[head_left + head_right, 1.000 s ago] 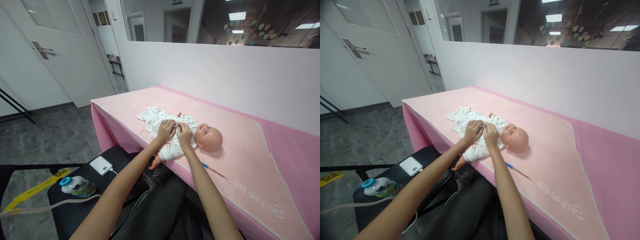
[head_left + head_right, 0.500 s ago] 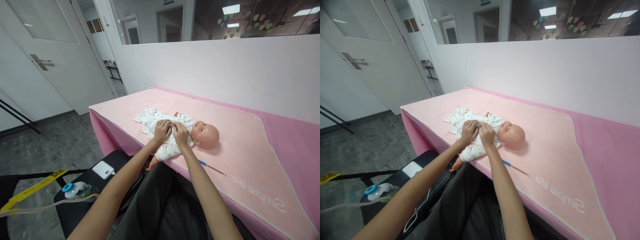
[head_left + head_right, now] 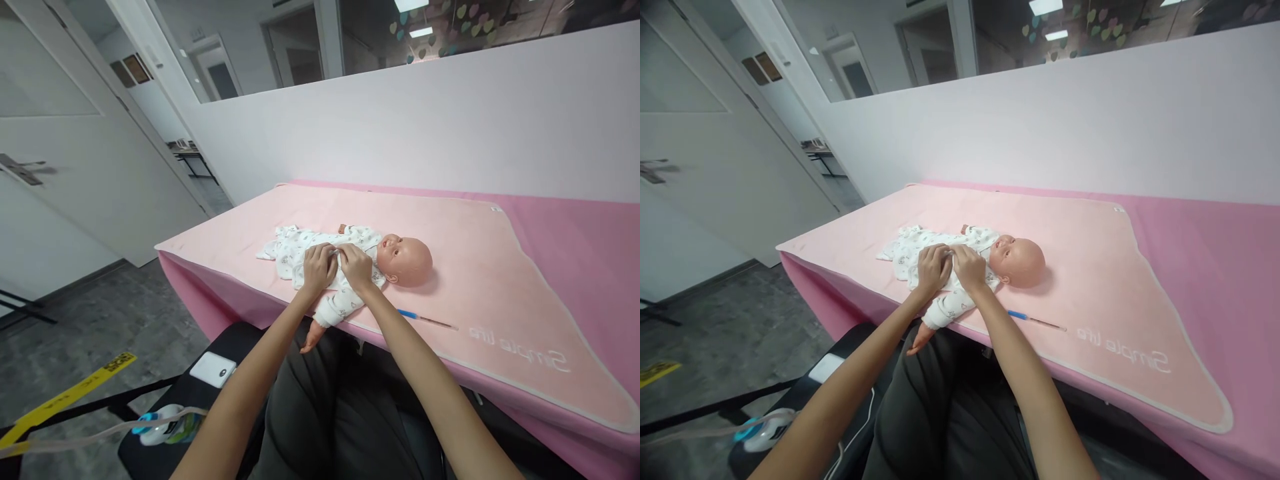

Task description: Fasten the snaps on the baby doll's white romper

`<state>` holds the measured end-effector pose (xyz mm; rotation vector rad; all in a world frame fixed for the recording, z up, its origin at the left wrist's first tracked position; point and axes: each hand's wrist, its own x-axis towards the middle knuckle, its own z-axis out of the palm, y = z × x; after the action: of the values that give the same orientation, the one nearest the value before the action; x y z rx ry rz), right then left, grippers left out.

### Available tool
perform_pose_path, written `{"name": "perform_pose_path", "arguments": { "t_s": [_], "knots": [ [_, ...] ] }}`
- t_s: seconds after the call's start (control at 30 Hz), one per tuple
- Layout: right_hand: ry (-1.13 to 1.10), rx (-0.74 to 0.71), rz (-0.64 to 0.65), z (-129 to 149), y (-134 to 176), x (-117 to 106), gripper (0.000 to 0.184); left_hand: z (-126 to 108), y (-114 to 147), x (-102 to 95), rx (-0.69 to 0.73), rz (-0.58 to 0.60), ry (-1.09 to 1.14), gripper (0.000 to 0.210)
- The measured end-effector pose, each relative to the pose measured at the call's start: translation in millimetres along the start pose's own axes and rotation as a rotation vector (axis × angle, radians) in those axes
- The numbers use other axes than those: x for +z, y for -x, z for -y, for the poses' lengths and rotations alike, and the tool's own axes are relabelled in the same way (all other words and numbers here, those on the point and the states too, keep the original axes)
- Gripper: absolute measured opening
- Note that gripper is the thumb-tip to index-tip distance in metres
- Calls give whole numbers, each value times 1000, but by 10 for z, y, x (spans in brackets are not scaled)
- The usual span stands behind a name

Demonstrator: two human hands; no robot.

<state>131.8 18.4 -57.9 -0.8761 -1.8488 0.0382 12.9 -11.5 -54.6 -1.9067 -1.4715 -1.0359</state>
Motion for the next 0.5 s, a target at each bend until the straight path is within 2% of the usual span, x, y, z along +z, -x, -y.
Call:
{"name": "perform_pose_path", "arguments": {
  "t_s": [0.5],
  "knots": [
    [30,19,-52,0,9,16,20,-18,17,-23,22,29,54,15]
  ]
}}
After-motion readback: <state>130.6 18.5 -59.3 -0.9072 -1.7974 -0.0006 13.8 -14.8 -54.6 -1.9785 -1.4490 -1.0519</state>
